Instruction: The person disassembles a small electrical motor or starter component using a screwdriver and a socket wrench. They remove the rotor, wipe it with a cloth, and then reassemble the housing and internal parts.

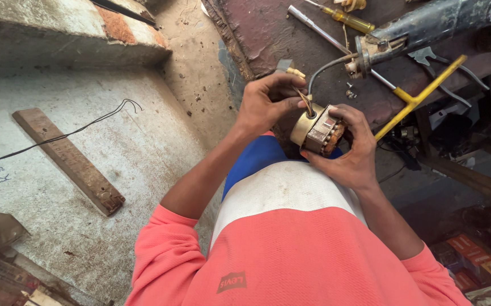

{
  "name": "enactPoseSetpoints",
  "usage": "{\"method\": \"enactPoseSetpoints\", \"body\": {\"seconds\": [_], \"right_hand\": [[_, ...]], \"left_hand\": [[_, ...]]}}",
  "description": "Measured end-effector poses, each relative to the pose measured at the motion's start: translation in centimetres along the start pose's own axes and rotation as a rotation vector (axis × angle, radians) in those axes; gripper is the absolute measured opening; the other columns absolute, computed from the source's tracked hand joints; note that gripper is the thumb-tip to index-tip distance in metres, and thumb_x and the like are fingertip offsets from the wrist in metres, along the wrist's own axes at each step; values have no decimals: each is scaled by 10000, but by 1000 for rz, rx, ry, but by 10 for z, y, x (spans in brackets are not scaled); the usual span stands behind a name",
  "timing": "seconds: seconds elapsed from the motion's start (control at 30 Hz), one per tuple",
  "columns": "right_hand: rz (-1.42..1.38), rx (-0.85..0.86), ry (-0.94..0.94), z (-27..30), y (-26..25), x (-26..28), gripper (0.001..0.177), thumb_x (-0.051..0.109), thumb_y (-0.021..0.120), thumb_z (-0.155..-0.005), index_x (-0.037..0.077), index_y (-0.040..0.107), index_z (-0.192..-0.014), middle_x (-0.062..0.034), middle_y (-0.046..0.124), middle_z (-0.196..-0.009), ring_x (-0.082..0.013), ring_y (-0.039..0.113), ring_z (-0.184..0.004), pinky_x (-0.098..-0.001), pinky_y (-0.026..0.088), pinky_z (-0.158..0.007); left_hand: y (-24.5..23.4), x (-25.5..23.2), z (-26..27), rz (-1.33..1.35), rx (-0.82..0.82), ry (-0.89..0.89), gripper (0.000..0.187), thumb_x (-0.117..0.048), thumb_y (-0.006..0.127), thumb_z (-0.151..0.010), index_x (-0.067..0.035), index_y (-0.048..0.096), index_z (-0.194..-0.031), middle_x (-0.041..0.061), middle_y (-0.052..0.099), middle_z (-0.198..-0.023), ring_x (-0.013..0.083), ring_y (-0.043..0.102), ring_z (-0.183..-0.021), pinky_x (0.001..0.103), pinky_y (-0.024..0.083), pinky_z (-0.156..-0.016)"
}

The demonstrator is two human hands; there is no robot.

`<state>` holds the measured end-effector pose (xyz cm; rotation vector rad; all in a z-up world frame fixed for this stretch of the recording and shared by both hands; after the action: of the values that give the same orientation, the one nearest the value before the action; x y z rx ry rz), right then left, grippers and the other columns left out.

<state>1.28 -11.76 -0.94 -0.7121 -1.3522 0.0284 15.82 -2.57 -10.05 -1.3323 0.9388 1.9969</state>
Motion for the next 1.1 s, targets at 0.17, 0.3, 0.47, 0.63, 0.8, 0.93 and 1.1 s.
{"method": "enactPoseSetpoints", "body": {"seconds": [0.17,0.3,0.47,0.63,0.8,0.93,1.1], "right_hand": [[-92,3,34,1,-1,-7,823,136,962,-692,47,524,-1382,-149,551,-1426,-241,638,-1287,-357,605,-1052],[-112,-6,45,1,0,-9,825,125,963,-685,43,524,-1378,-146,564,-1423,-232,642,-1270,-359,596,-1054],[-89,7,34,-1,1,-8,834,128,968,-685,42,523,-1384,-145,561,-1413,-243,643,-1281,-367,602,-1062],[-60,6,32,-1,-1,-9,831,147,969,-676,42,523,-1370,-153,557,-1404,-253,645,-1275,-363,612,-1042],[-4,-9,-47,-3,-1,2,835,143,978,-659,33,531,-1355,-164,567,-1374,-279,651,-1257,-376,592,-1054],[37,-11,-59,-4,-1,8,813,135,969,-651,35,543,-1335,-182,564,-1369,-293,651,-1242,-384,585,-1041],[74,-32,-64,0,0,9,813,128,960,-635,44,553,-1334,-195,571,-1355,-325,649,-1222,-409,568,-1015]], "left_hand": [[-1,7,8,29,28,39,311,-11,762,-948,-9,691,-1252,95,766,-1165,148,746,-1087,301,633,-998],[-5,15,11,-102,-54,18,307,-29,779,-926,-17,700,-1222,97,782,-1137,144,762,-1048,294,648,-967],[4,14,15,28,-114,97,297,-4,765,-937,-17,679,-1221,88,750,-1136,148,738,-1066,308,641,-972],[9,-15,19,-248,-60,250,415,5,779,-958,-77,656,-1346,94,781,-1133,158,768,-1037,331,676,-941],[27,-54,30,-643,-49,353,630,19,710,-923,-138,524,-1504,132,753,-1020,247,767,-892,380,639,-810],[31,-62,29,-556,-28,202,663,-30,645,-894,-137,467,-1523,131,754,-896,255,771,-769,385,612,-731],[27,-53,7,-782,-69,66,432,-212,770,-893,-119,659,-1300,163,729,-756,281,748,-672,415,600,-667]]}}
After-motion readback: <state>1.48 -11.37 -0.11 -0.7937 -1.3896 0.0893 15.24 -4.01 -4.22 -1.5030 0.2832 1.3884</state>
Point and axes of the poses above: each hand's wrist, its own z-axis away from the middle knuckle, its own y-axis out of the palm, x = y × z, the point moved 10 cm from there along -z, towards the middle knuckle
